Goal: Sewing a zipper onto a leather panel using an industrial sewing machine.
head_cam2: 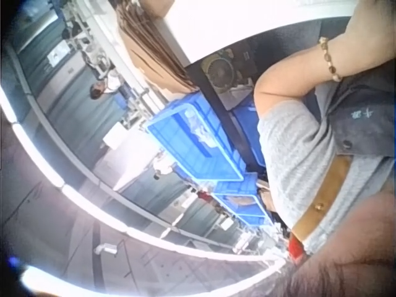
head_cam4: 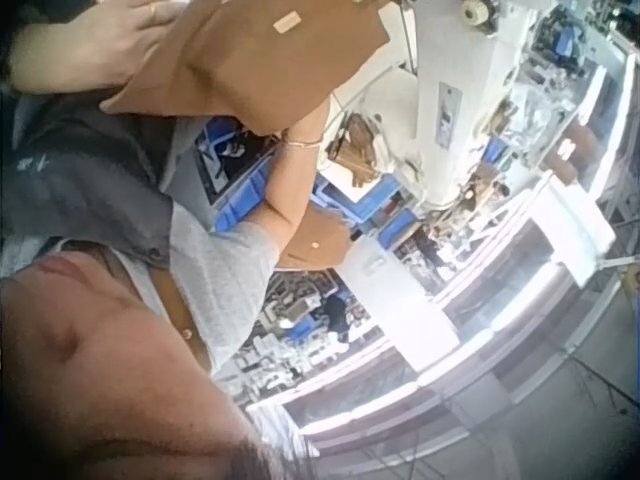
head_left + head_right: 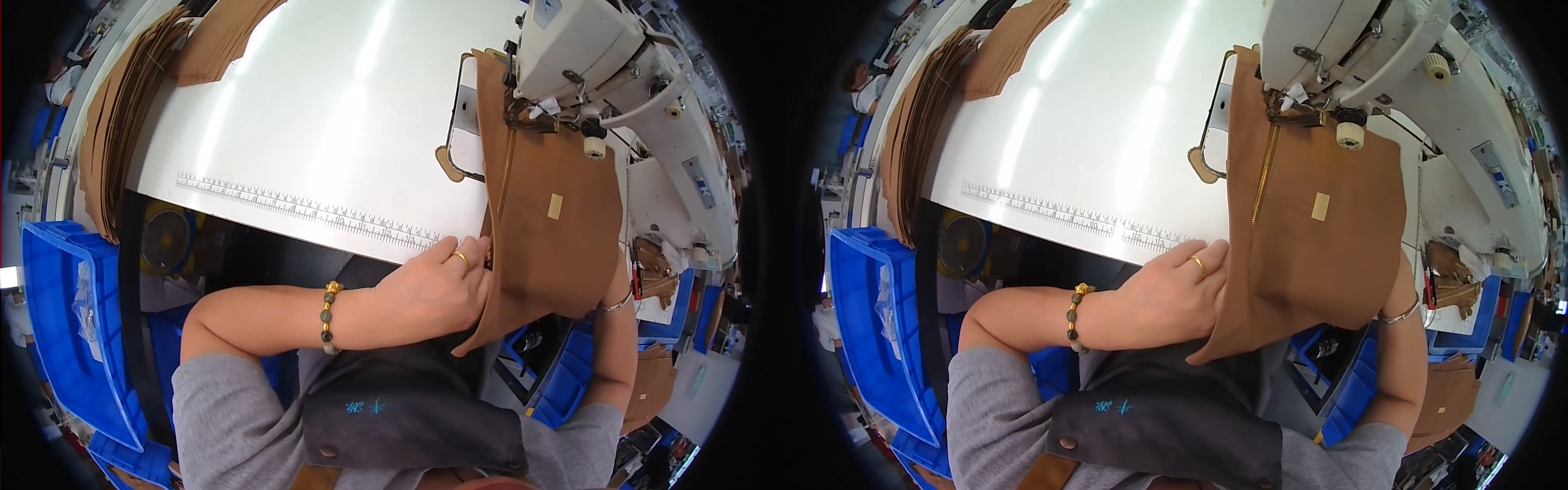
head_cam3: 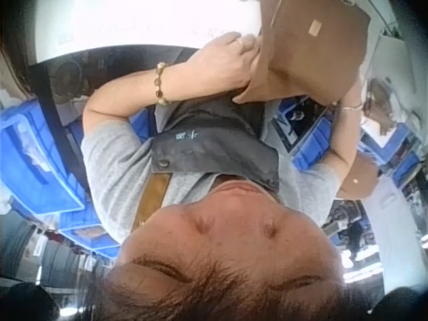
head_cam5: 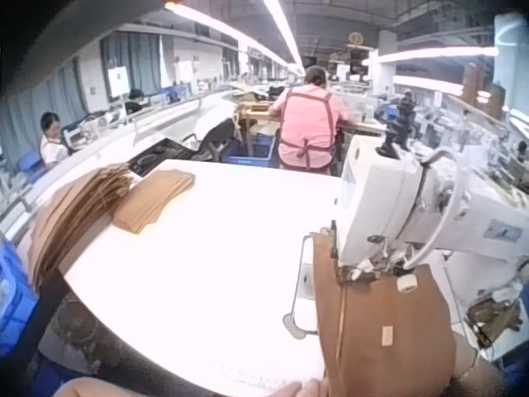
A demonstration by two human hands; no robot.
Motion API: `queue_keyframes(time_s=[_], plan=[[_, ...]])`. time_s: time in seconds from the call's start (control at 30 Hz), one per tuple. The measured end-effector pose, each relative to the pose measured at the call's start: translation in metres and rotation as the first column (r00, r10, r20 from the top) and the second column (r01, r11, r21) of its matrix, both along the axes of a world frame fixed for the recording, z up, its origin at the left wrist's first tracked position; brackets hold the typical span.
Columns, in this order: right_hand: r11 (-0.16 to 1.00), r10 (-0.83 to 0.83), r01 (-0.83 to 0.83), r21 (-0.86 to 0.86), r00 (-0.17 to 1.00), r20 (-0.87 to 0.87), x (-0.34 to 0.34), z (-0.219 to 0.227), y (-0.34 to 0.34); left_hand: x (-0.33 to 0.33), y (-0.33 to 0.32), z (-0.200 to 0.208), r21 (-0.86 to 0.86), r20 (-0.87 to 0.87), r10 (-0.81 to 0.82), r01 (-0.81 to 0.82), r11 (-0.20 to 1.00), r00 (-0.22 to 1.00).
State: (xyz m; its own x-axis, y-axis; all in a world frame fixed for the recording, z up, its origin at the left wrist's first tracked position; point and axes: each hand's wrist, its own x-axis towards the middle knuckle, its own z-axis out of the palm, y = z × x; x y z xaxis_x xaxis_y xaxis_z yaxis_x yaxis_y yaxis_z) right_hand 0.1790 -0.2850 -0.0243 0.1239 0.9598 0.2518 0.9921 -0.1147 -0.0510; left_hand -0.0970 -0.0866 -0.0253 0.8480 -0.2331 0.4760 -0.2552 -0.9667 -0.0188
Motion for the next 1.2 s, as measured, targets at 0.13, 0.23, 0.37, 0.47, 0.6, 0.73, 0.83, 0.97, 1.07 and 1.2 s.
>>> queue_keyframes(time_s=[0.13, 0.23, 0.37, 0.47, 0.6, 0.73, 0.83, 0.97, 1.07, 1.2], plan=[[1.000, 0.008, -0.009, 0.009, 0.998, 0.064, 0.009, 0.001, 0.005, -0.001, 0.002, 0.000, -0.027, 0.006, -0.008, 0.008, 1.000, 1.000], [1.000, -0.001, -0.001, 0.019, 0.995, 0.099, 0.012, 0.002, 0.005, -0.001, 0.003, 0.001, -0.018, 0.004, -0.017, 0.017, 1.000, 1.000], [0.999, 0.016, -0.023, 0.039, 0.982, 0.186, 0.021, 0.001, 0.006, -0.002, 0.005, 0.001, -0.045, -0.001, -0.030, 0.030, 0.999, 1.000], [0.998, -0.063, 0.059, 0.023, 0.954, 0.293, 0.027, 0.014, -0.001, -0.003, 0.009, 0.003, -0.063, -0.033, -0.068, 0.066, 0.996, 0.997], [0.957, -0.291, 0.273, 0.102, 0.916, 0.277, 0.008, 0.052, -0.017, -0.005, 0.012, 0.003, -0.097, -0.070, -0.114, 0.107, 0.989, 0.991], [0.822, -0.455, 0.517, 0.239, 0.849, -0.270, -0.067, 0.065, -0.017, -0.007, 0.010, 0.001, -0.089, -0.072, -0.089, 0.082, 0.993, 0.993], [0.989, -0.061, 0.105, 0.108, 0.934, -0.351, -0.117, 0.045, -0.001, -0.007, 0.009, -0.003, -0.124, -0.068, -0.094, 0.085, 0.989, 0.993], [0.999, -0.004, 0.022, 0.049, 0.937, -0.348, -0.143, 0.021, 0.012, -0.013, 0.011, -0.006, -0.121, -0.076, -0.077, 0.068, 0.990, 0.994], [1.000, -0.011, 0.020, 0.024, 0.946, -0.323, -0.145, 0.014, 0.012, -0.021, 0.011, -0.009, -0.158, -0.066, -0.104, 0.092, 0.983, 0.992], [0.999, -0.017, 0.031, 0.037, 0.948, -0.317, -0.147, 0.010, 0.010, -0.027, 0.010, -0.014, -0.142, -0.031, -0.096, 0.090, 0.986, 0.995]])
